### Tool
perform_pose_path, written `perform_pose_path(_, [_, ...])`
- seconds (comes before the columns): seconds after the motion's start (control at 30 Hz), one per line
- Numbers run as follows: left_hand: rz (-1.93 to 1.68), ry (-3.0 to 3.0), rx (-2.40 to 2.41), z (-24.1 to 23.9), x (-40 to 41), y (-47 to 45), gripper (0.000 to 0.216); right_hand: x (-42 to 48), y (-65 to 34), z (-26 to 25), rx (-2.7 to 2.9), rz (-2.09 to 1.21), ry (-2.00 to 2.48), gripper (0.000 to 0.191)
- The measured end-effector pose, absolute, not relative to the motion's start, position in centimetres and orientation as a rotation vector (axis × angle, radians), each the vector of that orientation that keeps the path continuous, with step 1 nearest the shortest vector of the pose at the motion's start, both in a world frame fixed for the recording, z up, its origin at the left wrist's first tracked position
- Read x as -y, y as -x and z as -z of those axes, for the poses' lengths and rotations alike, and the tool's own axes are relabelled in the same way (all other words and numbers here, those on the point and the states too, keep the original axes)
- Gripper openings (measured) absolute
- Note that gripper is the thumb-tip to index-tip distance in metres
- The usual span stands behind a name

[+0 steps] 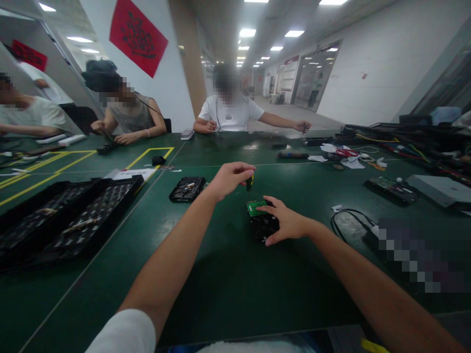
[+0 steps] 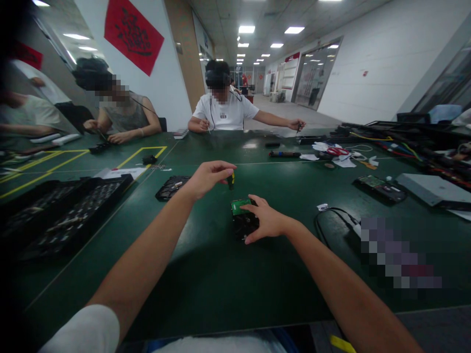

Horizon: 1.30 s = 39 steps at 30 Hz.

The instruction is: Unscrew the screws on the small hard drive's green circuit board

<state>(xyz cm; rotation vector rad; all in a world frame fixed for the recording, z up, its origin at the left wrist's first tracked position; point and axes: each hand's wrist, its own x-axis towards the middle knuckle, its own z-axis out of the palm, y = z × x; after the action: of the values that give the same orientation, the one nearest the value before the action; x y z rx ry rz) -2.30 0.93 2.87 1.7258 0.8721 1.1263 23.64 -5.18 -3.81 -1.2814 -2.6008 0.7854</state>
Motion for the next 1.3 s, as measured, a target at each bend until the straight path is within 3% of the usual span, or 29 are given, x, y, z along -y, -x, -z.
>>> perform_pose_path(0.1, [-1.119,-1.706,-0.859,-2.8,-1.0,2.3,0.035,4.8,-23.0,3.6,2.59,-0.847,1.267,0.11])
perform_pose_path(0.27, [-1.116,-1.675,-0.871,-2.9,-0.9,2.5,0.032,3.5,-21.4,4.2,2.399,-0.699,1.318,0.053])
perform_pose_path(0.37, [-1.109,-1.629,-0.878,-3.0,-0.8,2.5,0.028,2.9,-20.5,4.8,2.337,-0.583,1.236,0.037])
perform_pose_path(0.43, [-1.099,-1.614,-0.865,-3.0,-0.8,2.4,0.026,3.2,-20.3,5.1,2.309,-0.59,1.239,0.038])
perform_pose_path(0.63, [-1.065,-1.573,-0.776,-2.8,-0.6,2.2,0.024,6.0,-20.7,4.9,2.327,-0.665,1.408,0.08])
perform_pose_path(0.77, [-1.048,-1.565,-0.714,-2.6,-0.5,2.0,0.028,7.5,-19.7,4.4,2.355,-0.58,1.491,0.094])
perform_pose_path(0.9, [-1.006,-1.609,-0.688,-2.6,-0.5,2.0,0.036,8.1,-18.4,4.5,2.345,-0.478,1.505,0.093])
perform_pose_path(1.3, [-1.056,-1.306,-0.678,-2.4,-1.2,2.5,0.028,7.3,-18.7,6.1,2.392,-0.339,1.471,0.082])
